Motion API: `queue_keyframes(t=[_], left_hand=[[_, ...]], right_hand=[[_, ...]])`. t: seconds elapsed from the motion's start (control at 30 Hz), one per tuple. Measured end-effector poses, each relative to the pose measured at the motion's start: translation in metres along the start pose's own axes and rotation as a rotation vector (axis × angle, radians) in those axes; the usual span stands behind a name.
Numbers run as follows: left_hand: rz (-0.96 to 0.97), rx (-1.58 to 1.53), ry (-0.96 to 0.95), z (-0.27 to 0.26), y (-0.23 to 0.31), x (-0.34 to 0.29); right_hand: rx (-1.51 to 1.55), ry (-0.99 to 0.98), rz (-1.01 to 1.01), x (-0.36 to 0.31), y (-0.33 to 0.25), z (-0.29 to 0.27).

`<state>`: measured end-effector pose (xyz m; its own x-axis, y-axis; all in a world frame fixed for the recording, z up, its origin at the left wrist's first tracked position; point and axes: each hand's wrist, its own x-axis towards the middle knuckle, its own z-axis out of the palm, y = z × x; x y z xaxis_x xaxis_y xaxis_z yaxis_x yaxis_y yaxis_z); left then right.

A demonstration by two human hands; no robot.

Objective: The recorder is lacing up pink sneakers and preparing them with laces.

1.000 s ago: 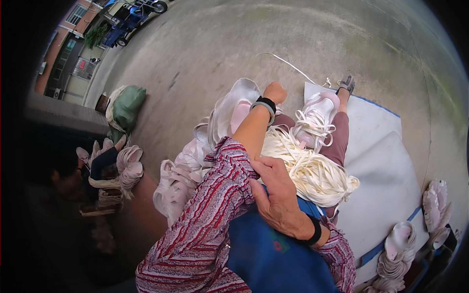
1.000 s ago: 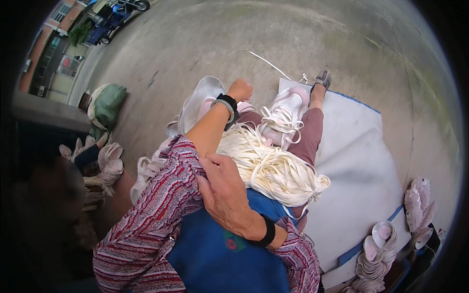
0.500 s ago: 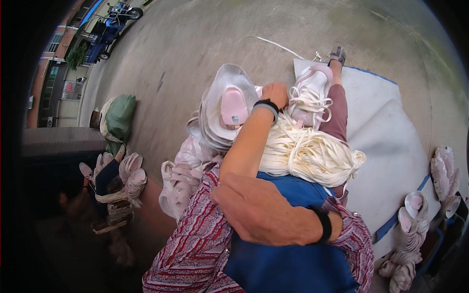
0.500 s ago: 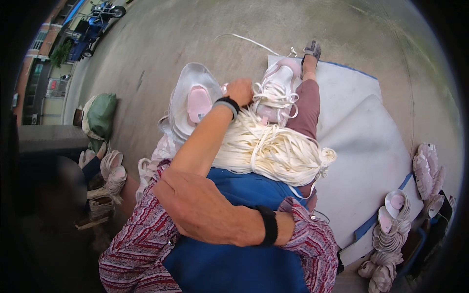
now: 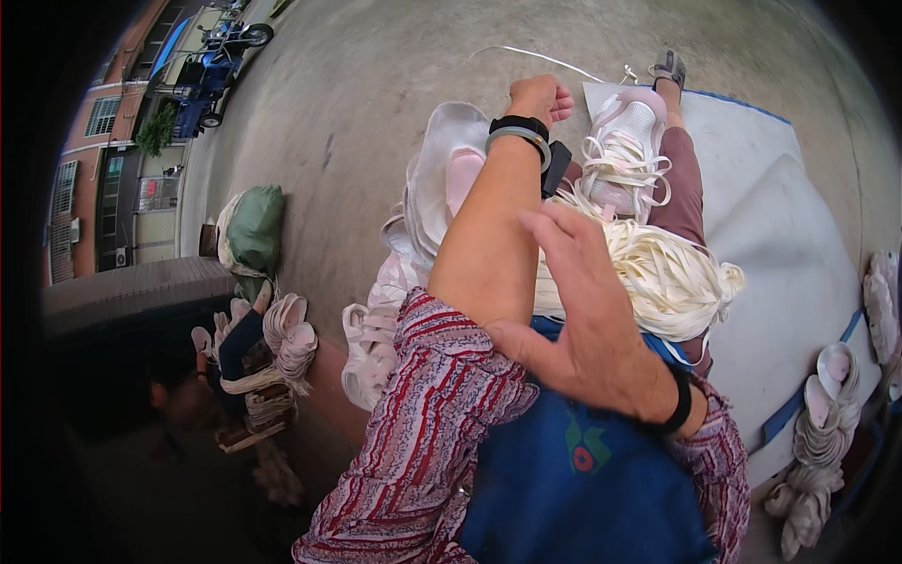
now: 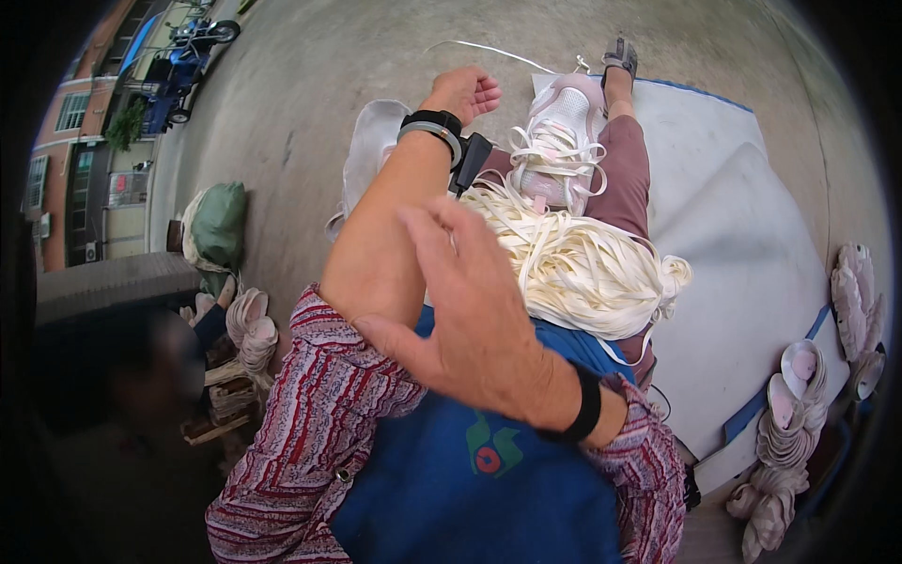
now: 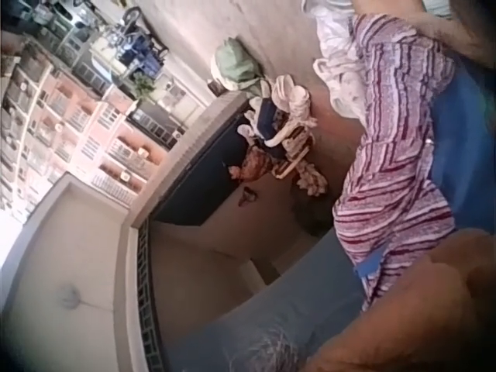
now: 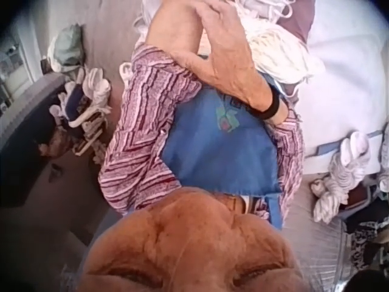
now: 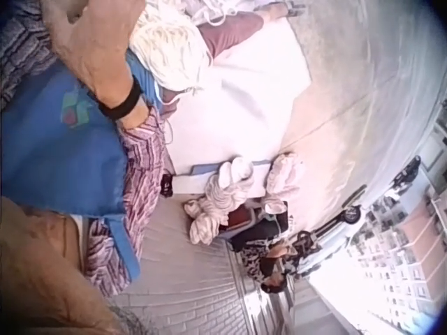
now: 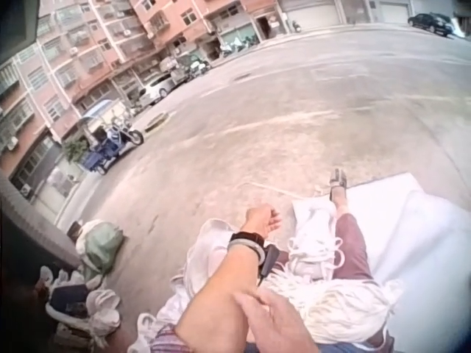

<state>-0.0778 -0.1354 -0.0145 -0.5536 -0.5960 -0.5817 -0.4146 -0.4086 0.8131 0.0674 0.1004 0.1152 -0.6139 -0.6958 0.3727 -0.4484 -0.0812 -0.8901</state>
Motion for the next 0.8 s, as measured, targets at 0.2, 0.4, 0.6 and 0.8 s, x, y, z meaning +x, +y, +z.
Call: queue_keyframes(t=[0.2,0.4,0.6,0.8], left_hand=[[0.089,0.217,-0.034,0.004,-0.005,0.006],[0.214,0.680,-0.038,-0.003,-0.012,0.013],[0.667,1.307,0.114,0.011,-0.025,0.003],[0.718,1.443,0.010,0.026,-0.021,-0.021]], right_hand=[[0.106,-0.213,-0.086,-0.006,-0.016,-0.002],[0.411,-0.391,-0.258,-0.033,-0.052,-0.011],[0.513,-0.425,-0.349,-0.041,-0.062,-0.010],[0.572,-0.370,-0.286,-0.040,-0.052,-0.005]])
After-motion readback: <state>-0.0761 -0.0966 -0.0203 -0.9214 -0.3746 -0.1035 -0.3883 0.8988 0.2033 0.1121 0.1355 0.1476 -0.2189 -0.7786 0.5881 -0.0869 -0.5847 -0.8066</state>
